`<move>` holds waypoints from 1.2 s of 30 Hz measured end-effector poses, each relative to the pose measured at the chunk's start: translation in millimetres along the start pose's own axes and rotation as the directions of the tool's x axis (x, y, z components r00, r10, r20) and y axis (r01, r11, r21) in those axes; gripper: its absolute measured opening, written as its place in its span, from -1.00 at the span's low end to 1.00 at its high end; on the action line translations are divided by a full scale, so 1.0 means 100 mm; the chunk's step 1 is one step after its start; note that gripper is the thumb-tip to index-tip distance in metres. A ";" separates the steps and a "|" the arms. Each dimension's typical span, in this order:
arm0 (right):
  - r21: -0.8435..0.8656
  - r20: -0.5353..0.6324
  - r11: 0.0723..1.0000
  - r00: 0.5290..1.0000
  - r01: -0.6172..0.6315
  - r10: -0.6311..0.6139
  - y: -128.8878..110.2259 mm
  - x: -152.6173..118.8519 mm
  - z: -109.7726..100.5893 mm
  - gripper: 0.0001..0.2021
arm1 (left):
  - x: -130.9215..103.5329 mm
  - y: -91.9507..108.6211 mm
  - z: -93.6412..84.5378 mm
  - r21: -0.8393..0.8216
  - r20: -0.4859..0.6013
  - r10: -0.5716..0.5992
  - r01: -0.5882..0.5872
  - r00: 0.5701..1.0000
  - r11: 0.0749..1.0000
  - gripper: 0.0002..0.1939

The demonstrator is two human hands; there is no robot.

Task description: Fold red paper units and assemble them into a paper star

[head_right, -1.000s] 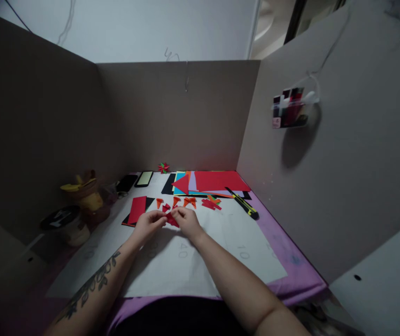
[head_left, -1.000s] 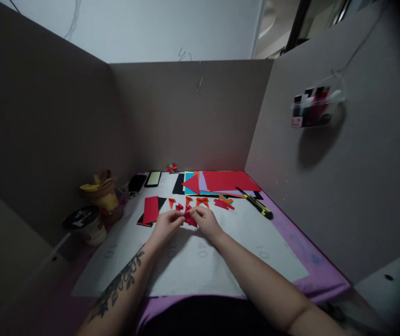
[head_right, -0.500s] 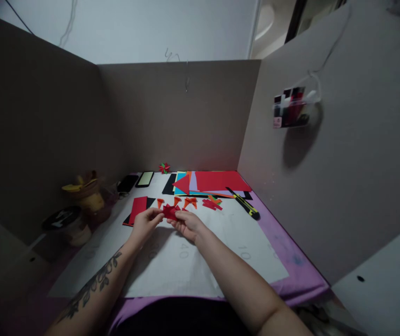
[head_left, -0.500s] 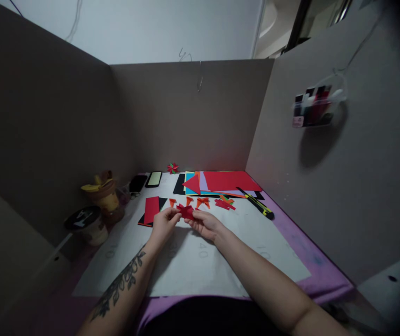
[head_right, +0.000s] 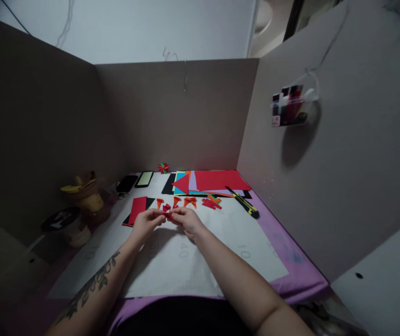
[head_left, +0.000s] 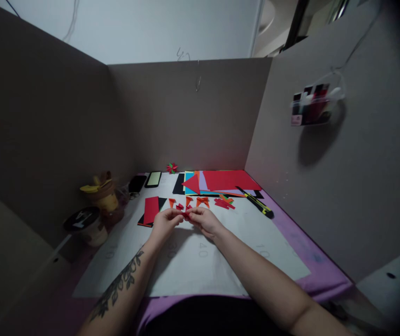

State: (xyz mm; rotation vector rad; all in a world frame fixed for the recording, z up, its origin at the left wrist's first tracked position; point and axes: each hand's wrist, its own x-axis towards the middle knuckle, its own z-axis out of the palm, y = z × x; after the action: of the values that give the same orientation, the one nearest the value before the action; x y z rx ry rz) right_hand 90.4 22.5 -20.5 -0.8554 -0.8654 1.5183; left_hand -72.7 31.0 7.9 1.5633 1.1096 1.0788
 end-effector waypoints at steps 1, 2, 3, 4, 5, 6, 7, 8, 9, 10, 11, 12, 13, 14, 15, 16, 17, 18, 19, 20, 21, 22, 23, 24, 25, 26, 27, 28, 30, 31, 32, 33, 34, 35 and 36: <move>-0.038 0.002 0.999 1.000 0.020 -0.020 -0.01 -0.01 0.00 -0.72 | 0.00 0.00 0.00 -0.025 0.004 0.002 -0.002 1.000 1.000 -0.72; -0.077 0.005 0.996 0.999 0.046 -0.046 -0.02 -0.01 0.01 -0.72 | 0.00 0.00 0.00 -0.053 0.010 0.005 -0.004 1.000 0.999 -0.71; -0.113 0.012 0.990 0.997 0.079 -0.078 -0.04 -0.02 0.01 -0.72 | 0.00 0.00 0.00 -0.082 0.015 0.008 -0.007 1.000 0.997 -0.71; -0.146 0.023 0.982 0.993 0.118 -0.115 -0.06 -0.03 0.01 -0.73 | 0.01 -0.01 0.00 -0.107 0.019 0.012 -0.009 1.000 0.994 -0.70; -0.180 0.040 0.970 0.987 0.161 -0.156 -0.08 -0.03 0.01 -0.75 | 0.01 -0.01 0.00 -0.123 0.021 0.015 -0.013 1.000 0.992 -0.70; -0.216 0.058 0.954 0.978 0.207 -0.199 -0.09 -0.04 0.01 -0.77 | 0.01 -0.01 0.00 -0.127 0.021 0.018 -0.015 1.000 0.992 -0.69; -0.253 0.079 0.934 0.968 0.251 -0.239 -0.11 -0.05 0.01 -0.79 | 0.01 -0.01 0.00 -0.121 0.022 0.018 -0.016 1.000 0.992 -0.69; -0.291 0.099 0.912 0.958 0.288 -0.271 -0.12 -0.05 0.01 -0.82 | 0.01 -0.01 0.00 -0.110 0.021 0.017 -0.014 1.000 0.994 -0.69; -0.327 0.118 0.891 0.949 0.316 -0.294 -0.13 -0.06 0.01 -0.84 | 0.01 -0.01 0.00 -0.097 0.020 0.014 -0.012 1.000 0.995 -0.68; -0.357 0.133 0.871 0.942 0.336 -0.309 -0.13 -0.06 0.01 -0.85 | 0.01 0.00 0.00 -0.083 0.022 0.013 -0.011 1.000 0.996 -0.68; -0.381 0.143 0.856 0.937 0.349 -0.319 -0.14 -0.06 0.01 -0.86 | 0.01 0.00 0.00 -0.072 0.023 0.013 -0.011 1.000 0.997 -0.68; -0.398 0.151 0.843 0.933 0.360 -0.327 -0.14 -0.07 0.01 -0.86 | 0.00 0.01 0.00 -0.061 0.026 0.013 -0.012 1.000 0.998 -0.69; -0.414 0.161 0.831 0.928 0.372 -0.335 -0.14 -0.07 0.01 -0.87 | 0.00 0.02 0.00 -0.048 0.033 0.018 -0.016 0.999 0.999 -0.70; -0.431 0.172 0.816 0.922 0.386 -0.346 -0.14 -0.07 0.01 -0.87 | -0.01 0.03 0.00 -0.037 0.038 0.026 -0.025 0.999 0.999 -0.71; -0.450 0.183 0.796 0.914 0.405 -0.361 -0.14 -0.08 0.01 -0.87 | -0.01 0.04 0.00 -0.024 0.043 0.037 -0.036 0.998 0.999 -0.72; -0.475 0.197 0.771 0.905 0.425 -0.377 -0.15 -0.08 0.00 -0.88 | -0.02 0.05 -0.01 -0.010 0.047 0.047 -0.047 0.998 0.999 -0.73; -0.503 0.212 0.741 0.894 0.445 -0.394 -0.15 -0.09 0.00 -0.89 | -0.02 0.05 -0.01 0.002 0.051 0.056 -0.057 0.997 0.998 -0.74; -0.533 0.227 0.707 0.884 0.465 -0.410 -0.16 -0.10 0.00 -0.89 | -0.02 0.05 -0.01 0.011 0.053 0.063 -0.064 0.997 0.998 -0.75; -0.565 0.242 0.670 0.873 0.481 -0.423 -0.17 -0.11 0.00 -0.90 | -0.02 0.05 -0.01 0.016 0.054 0.066 -0.067 0.996 0.998 -0.76; -0.595 0.258 0.633 0.863 0.496 -0.433 -0.18 -0.12 0.01 -0.90 | -0.02 0.05 -0.01 0.019 0.057 0.064 -0.066 0.996 0.998 -0.76; -0.620 0.276 0.597 0.854 0.509 -0.441 -0.19 -0.13 0.01 -0.90 | -0.02 0.04 0.00 0.020 0.063 0.063 -0.064 0.996 0.998 -0.75; -0.640 0.294 0.564 0.844 0.522 -0.448 -0.20 -0.14 0.01 -0.90 | -0.02 0.03 0.00 0.019 0.065 0.063 -0.065 0.996 0.998 -0.75; -0.653 0.310 0.535 0.834 0.536 -0.456 -0.21 -0.15 0.01 -0.90 | -0.02 0.03 0.00 0.021 0.065 0.066 -0.068 0.996 0.997 -0.75; -0.660 0.325 0.511 0.823 0.550 -0.466 -0.21 -0.15 0.01 -0.90 | -0.02 0.02 0.01 0.025 0.065 0.072 -0.073 0.995 0.997 -0.75; -0.664 0.337 0.491 0.812 0.564 -0.477 -0.21 -0.16 0.01 -0.90 | -0.03 0.02 0.01 0.032 0.068 0.080 -0.082 0.995 0.996 -0.76; -0.665 0.348 0.475 0.802 0.576 -0.485 -0.21 -0.16 0.01 -0.90 | -0.03 0.02 0.02 0.039 0.073 0.089 -0.092 0.993 0.995 -0.76; -0.667 0.358 0.460 0.794 0.585 -0.491 -0.20 -0.16 0.01 -0.89 | -0.03 0.01 0.02 0.046 0.078 0.097 -0.101 0.992 0.994 -0.77; -0.670 0.366 0.448 0.788 0.592 -0.495 -0.20 -0.16 0.01 -0.89 | -0.03 0.01 0.02 0.052 0.085 0.102 -0.107 0.991 0.993 -0.77; -0.676 0.378 0.428 0.781 0.600 -0.498 -0.19 -0.16 0.01 -0.89 | -0.03 0.01 0.02 0.062 0.095 0.102 -0.108 0.990 0.992 -0.77; -0.679 0.377 0.424 0.780 0.600 -0.500 -0.19 -0.17 0.01 -0.90 | -0.03 0.01 0.02 0.068 0.097 0.096 -0.103 0.991 0.992 -0.77; -0.681 0.370 0.426 0.781 0.596 -0.502 -0.19 -0.17 0.02 -0.90 | -0.03 0.01 0.02 0.075 0.095 0.088 -0.096 0.992 0.993 -0.77; -0.681 0.356 0.436 0.787 0.588 -0.505 -0.19 -0.17 0.02 -0.92 | -0.03 0.01 0.02 0.081 0.095 0.080 -0.088 0.992 0.993 -0.77; -0.679 0.336 0.456 0.796 0.575 -0.504 -0.19 -0.18 0.03 -0.93 | -0.03 0.01 0.02 0.084 0.095 0.073 -0.081 0.993 0.993 -0.77; -0.675 0.310 0.482 0.808 0.559 -0.501 -0.19 -0.18 0.03 -0.94 | -0.03 0.02 0.03 0.083 0.095 0.064 -0.072 0.993 0.994 -0.77; -0.667 0.285 0.513 0.821 0.540 -0.495 -0.18 -0.18 0.03 -0.95 | -0.04 0.02 0.03 0.077 0.097 0.055 -0.063 0.994 0.995 -0.78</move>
State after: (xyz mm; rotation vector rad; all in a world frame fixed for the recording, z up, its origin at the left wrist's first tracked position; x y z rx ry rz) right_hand 98.2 6.7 -2.0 -0.9780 -1.6675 0.6190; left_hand -70.3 26.3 9.2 1.7024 1.0592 0.9989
